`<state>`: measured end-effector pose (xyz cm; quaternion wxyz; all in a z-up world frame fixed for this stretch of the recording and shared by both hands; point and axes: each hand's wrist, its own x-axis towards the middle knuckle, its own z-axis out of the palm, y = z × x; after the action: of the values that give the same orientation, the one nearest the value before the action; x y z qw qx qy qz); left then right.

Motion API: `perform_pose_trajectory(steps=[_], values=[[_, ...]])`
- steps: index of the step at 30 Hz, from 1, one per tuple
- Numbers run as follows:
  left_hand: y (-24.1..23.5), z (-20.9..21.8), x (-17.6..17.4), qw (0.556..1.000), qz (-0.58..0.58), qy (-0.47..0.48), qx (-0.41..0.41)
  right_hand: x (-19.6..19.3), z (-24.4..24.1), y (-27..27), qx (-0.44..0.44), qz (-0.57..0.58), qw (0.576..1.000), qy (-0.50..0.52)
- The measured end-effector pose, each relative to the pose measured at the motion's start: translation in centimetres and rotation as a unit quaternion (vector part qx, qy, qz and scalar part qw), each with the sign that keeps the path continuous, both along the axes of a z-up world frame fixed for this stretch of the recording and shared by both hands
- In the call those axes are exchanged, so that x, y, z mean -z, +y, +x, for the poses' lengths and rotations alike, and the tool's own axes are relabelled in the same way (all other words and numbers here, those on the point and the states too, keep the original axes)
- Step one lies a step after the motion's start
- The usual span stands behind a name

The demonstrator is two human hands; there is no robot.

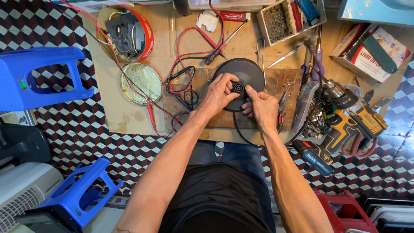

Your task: The person works on a small black circular electronic device, connecting and disconnecting wires, and using a multimeter to test electrical continuity. They also briefly handle a metal kettle and a power plug, stripping wires and making connections.

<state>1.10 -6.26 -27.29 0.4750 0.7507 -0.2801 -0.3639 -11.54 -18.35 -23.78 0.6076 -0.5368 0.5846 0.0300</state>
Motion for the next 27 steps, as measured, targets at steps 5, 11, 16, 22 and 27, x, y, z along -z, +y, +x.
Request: perform_pose_trajectory(steps=[5,11,16,22,27], values=[[0.0,0.4,-0.1,1.0,-0.013,-0.01,0.012,-1.6,1.2,0.1,-0.019,-0.028,0.998,0.057],[0.1,0.5,-0.3,1.0,-0.003,-0.002,0.003,-0.7,0.7,1.5,0.033,-0.039,0.999,0.006],[-0.1,0.4,0.0,1.0,0.0,-0.016,0.004,0.4,-0.3,1.8,0.039,-0.037,0.998,-0.025],[0.0,0.4,0.2,1.0,-0.006,-0.009,0.01,0.6,-0.3,0.9,0.032,-0.003,0.999,-0.024],[0.2,0.4,-0.1,1.0,-0.004,-0.021,0.022,0.4,-0.1,0.6,0.034,0.003,0.999,-0.015]])
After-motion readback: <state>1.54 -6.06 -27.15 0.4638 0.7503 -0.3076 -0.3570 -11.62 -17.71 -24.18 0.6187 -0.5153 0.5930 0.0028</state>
